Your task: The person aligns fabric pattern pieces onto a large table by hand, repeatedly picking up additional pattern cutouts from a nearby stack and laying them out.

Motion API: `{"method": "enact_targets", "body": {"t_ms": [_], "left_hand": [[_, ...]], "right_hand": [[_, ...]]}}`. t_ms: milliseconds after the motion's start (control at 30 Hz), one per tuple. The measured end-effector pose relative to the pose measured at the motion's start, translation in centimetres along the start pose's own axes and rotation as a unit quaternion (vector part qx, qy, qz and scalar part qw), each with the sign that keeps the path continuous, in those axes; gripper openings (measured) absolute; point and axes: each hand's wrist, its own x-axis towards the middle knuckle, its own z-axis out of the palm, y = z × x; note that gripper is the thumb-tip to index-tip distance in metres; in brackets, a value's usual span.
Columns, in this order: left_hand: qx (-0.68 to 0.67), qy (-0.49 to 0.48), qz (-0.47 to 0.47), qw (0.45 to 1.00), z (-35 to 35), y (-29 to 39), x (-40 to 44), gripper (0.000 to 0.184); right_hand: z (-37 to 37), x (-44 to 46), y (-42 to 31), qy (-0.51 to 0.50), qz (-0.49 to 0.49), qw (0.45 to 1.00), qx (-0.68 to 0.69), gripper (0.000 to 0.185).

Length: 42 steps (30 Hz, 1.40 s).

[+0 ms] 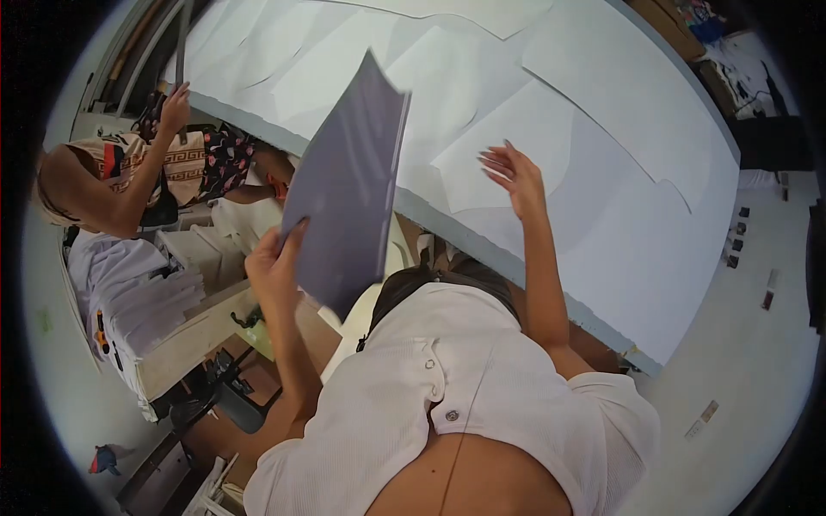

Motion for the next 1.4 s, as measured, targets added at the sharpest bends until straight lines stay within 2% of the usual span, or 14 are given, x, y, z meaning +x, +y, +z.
{"method": "enact_targets", "body": {"t_ms": [67,133,200,233,333,467,533,633,700,833,1000,1167,1300,1400], "left_hand": [[-0.011,0.008,0.032,0.999,2.6,1.3,0.3,0.012],[-0.086,-0.018,0.067,0.994,6.8,3.2,-1.0,0.012],[0.007,-0.067,0.178,0.982,10.0,2.7,-2.6,0.015],[0.05,-0.095,0.211,0.972,11.4,2.4,-3.7,0.019],[-0.104,-0.105,0.249,0.957,15.0,3.1,-5.2,0.017],[-0.306,-0.21,0.148,0.917,18.5,2.5,-5.3,0.015],[-0.315,-0.275,0.077,0.905,20.5,2.1,-6.4,0.015],[-0.313,-0.318,0.083,0.891,23.4,2.5,-9.1,0.014],[-0.326,-0.336,0.047,0.882,24.5,3.5,-10.7,0.015],[-0.334,-0.383,0.084,0.857,27.8,4.3,-13.1,0.016],[-0.29,-0.447,0.15,0.833,32.9,4.1,-17.1,0.017],[-0.312,-0.479,0.026,0.82,37.0,3.3,-21.2,0.017],[-0.326,-0.487,-0.147,0.797,39.5,3.4,-23.0,0.018],[-0.337,-0.405,-0.181,0.83,40.2,2.5,-23.4,0.018]], "right_hand": [[4.6,-2.8,-2.1,-0.122,-0.038,0.992,0.018,0.044],[8.4,-6.1,-3.2,-0.145,-0.086,0.985,-0.025,0.051],[10.1,-8.4,-2.7,-0.165,-0.195,0.966,-0.03,0.058],[10.1,-9.0,-2.8,-0.159,-0.219,0.962,-0.038,0.058],[10.2,-9.9,-3.1,-0.041,-0.312,0.941,-0.125,0.055],[7.1,-10.6,-4.1,-0.037,-0.255,0.965,0.04,0.047],[5.0,-11.2,-4.1,0.015,-0.269,0.962,0.044,0.044],[2.3,-11.8,-4.1,0.129,-0.285,0.948,0.06,0.037],[1.1,-12.3,-5.1,0.149,-0.297,0.941,0.058,0.035],[-2.1,-13.5,-7.5,0.185,-0.32,0.928,0.051,0.032],[-9.0,-14.4,-9.0,0.269,-0.262,0.903,0.207,0.034],[-16.4,-15.4,-11.3,0.297,-0.215,0.888,0.278,0.037],[-22.1,-14.6,-11.3,0.297,-0.225,0.871,0.319,0.033],[-26.0,-13.9,-10.5,0.279,-0.215,0.899,0.261,0.031]]}}
